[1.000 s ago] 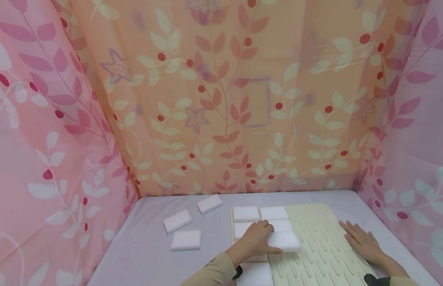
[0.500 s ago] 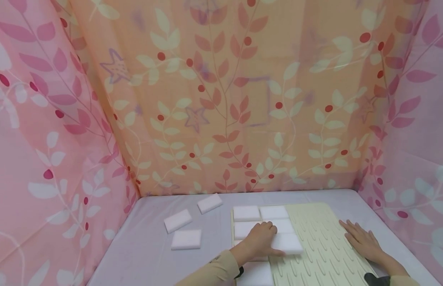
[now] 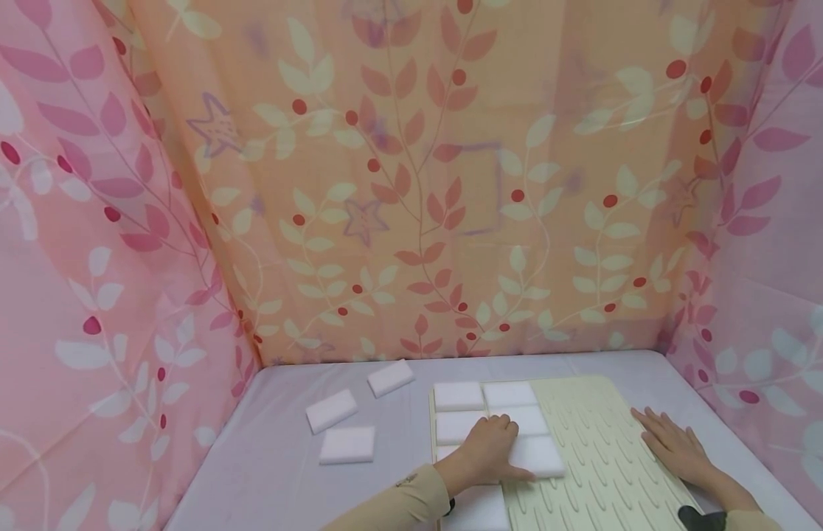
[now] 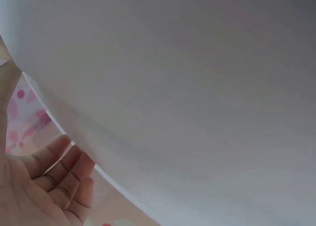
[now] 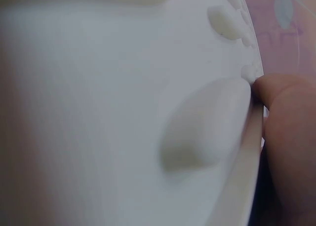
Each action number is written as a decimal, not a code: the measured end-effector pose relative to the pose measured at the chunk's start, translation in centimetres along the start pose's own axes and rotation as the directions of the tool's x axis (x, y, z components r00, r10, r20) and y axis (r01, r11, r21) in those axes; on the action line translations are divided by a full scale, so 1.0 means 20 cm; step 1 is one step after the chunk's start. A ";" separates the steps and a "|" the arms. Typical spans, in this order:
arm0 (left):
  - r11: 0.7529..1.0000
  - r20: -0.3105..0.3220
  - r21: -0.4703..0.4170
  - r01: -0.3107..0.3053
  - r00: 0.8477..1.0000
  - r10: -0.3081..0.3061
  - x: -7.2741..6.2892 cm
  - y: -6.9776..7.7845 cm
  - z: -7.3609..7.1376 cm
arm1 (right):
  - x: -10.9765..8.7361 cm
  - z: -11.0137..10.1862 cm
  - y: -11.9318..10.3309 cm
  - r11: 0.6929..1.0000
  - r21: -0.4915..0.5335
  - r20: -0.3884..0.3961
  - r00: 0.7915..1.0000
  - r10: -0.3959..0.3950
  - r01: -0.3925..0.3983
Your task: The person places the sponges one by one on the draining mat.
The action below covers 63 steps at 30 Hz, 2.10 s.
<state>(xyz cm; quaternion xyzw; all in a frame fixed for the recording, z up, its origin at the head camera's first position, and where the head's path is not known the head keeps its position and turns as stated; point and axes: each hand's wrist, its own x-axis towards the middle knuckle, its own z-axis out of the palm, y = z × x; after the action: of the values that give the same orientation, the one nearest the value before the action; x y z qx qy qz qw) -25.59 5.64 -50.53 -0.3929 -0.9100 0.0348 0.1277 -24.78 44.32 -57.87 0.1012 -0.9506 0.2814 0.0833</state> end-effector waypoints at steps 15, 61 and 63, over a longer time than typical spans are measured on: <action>1.000 0.015 -0.014 0.013 1.000 -0.013 -0.02 -0.02 -0.02 | 0.00 0.00 0.00 1.000 0.003 0.010 1.000 0.011 -0.011; 0.906 -0.110 -0.364 0.218 0.955 -0.274 -0.35 -0.39 -0.08 | 0.00 0.01 0.01 1.000 -0.012 0.005 1.000 0.022 -0.022; 0.900 -0.118 -0.373 0.225 0.951 -0.287 -0.38 -0.41 -0.08 | 0.00 0.01 0.01 1.000 -0.012 0.003 1.000 0.021 -0.021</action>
<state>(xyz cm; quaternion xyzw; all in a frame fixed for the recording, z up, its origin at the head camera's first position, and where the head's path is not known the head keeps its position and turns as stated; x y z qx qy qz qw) -25.99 -5.46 -49.21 -0.2874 -0.9308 -0.1810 0.1354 -24.84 44.37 -58.04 0.0912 -0.9534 0.2764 0.0793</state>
